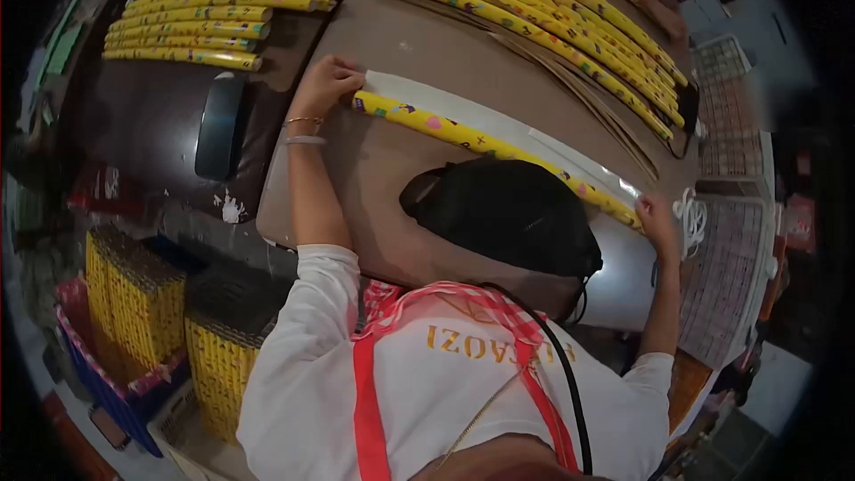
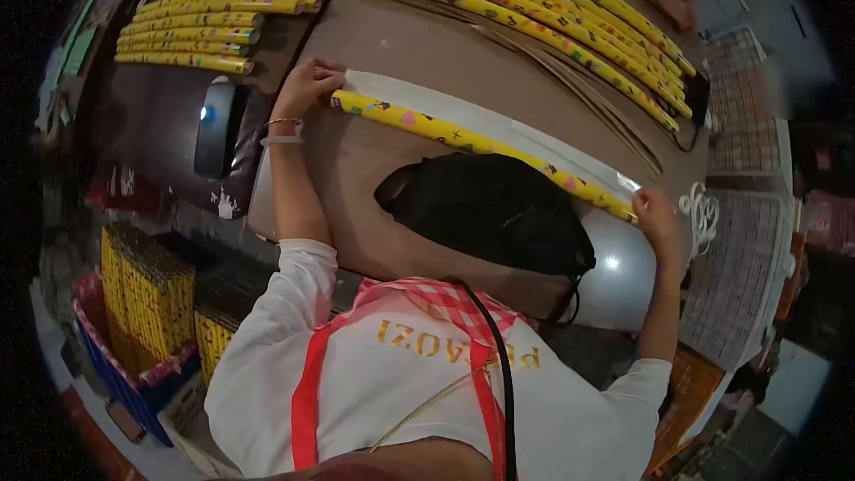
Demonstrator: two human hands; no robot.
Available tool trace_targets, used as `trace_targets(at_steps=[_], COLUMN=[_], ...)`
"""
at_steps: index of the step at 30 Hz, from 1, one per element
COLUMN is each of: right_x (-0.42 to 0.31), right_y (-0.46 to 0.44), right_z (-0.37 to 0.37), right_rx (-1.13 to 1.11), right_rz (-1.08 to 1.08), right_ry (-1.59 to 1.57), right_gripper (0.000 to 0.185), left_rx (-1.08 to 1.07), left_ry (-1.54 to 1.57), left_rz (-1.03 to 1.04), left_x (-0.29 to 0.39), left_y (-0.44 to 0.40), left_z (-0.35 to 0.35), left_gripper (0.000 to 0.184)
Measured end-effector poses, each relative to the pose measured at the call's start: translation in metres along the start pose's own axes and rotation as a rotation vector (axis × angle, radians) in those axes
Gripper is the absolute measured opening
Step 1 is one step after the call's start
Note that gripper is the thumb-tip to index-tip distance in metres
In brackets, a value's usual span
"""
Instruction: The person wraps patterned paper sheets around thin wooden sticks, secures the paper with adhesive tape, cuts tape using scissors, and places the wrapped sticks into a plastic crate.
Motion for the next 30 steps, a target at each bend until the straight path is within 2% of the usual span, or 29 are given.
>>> trace_targets(at_steps=[2, 3, 5, 7, 10, 11, 12, 13, 15, 16, 17, 18, 19, 20, 22, 23, 24, 26, 28, 30], right_x=[0.076, 0.115, 0.167, 0.241, 0.273, 0.272, 0.234, 0.178, 0.111, 0.074, 0.043, 0.021, 0.003, -0.013, -0.025, -0.027, -0.03, -0.027, -0.018, -0.011], right_y=[0.055, 0.082, 0.123, 0.154, 0.165, 0.164, 0.161, 0.145, 0.128, 0.119, 0.109, 0.1, 0.093, 0.082, 0.068, 0.061, 0.054, 0.044, 0.04, 0.04], right_z=[-0.024, -0.032, -0.058, -0.057, -0.04, -0.03, -0.034, -0.048, -0.052, -0.049, -0.044, -0.035, -0.022, -0.014, 0.004, 0.015, 0.021, 0.029, 0.037, 0.037], right_rx=[0.045, 0.067, 0.041, 0.012, 0.145, 0.166, 0.272, 0.371, 0.46, 0.43, 0.4, 0.399, 0.396, 0.355, 0.318, 0.336, 0.356, 0.316, 0.276, 0.279], right_rz=[0.176, 0.237, 0.429, 0.533, 0.466, 0.426, 0.394, 0.353, 0.139, 0.124, 0.107, -0.018, -0.144, -0.187, -0.232, -0.271, -0.315, -0.299, -0.263, -0.266], right_ry=[0.079, 0.098, 0.205, 0.159, 0.116, 0.1, 0.187, 0.282, 0.19, 0.1, 0.01, 0.039, 0.07, 0.023, -0.029, -0.004, 0.021, -0.025, -0.032, -0.005], right_gripper=[0.024, 0.024, 0.027, 0.027, 0.024, 0.025, 0.025, 0.026, 0.026, 0.026, 0.026, 0.028, 0.029, 0.031, 0.034, 0.035, 0.037, 0.037, 0.036, 0.037], left_rx=[0.04, 0.016, 0.012, 0.015, 0.036, 0.05, 0.062, 0.05, 0.476, 0.356, 0.271, 0.183, 0.038, 0.037, -0.147, -0.178, -0.167, -0.26, -0.252, -0.29], left_ry=[-0.206, -0.045, -0.158, -0.239, -0.284, -0.258, -0.165, -0.18, -0.681, -0.601, -0.678, -0.756, -0.737, -0.74, -0.927, -0.96, -0.966, -0.975, -0.975, -1.032], left_rz=[0.019, 0.021, -0.001, 0.026, 0.065, 0.078, 0.197, 0.208, 0.618, 0.588, 0.569, 0.545, 0.749, 0.753, 0.772, 0.639, 0.64, 0.626, 0.633, 0.703], left_x=[-0.001, 0.003, 0.003, -0.006, -0.006, -0.011, -0.013, -0.007, 0.025, 0.05, 0.065, 0.069, 0.07, 0.073, 0.077, 0.076, 0.076, 0.065, 0.064, 0.064], left_y=[-0.006, -0.001, -0.003, -0.013, -0.013, -0.017, -0.019, -0.015, 0.015, 0.044, 0.059, 0.066, 0.07, 0.073, 0.083, 0.081, 0.077, 0.065, 0.063, 0.063], left_z=[-0.003, 0.0, 0.0, -0.006, -0.009, -0.015, -0.017, -0.012, -0.007, 0.017, 0.04, 0.056, 0.073, 0.08, 0.108, 0.111, 0.11, 0.112, 0.115, 0.124], left_gripper=[0.036, 0.031, 0.034, 0.032, 0.028, 0.025, 0.021, 0.021, 0.023, 0.022, 0.022, 0.022, 0.027, 0.027, 0.032, 0.037, 0.037, 0.039, 0.041, 0.036])
Point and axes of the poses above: each hand's wrist, its own y-axis away from the middle knuckle, its own z-axis out of the palm, x = y × z, the point moved 6 cm from there along -y, towards the middle knuckle, and after that the axes turned 7 degrees about -z, right-handed, at the moved point
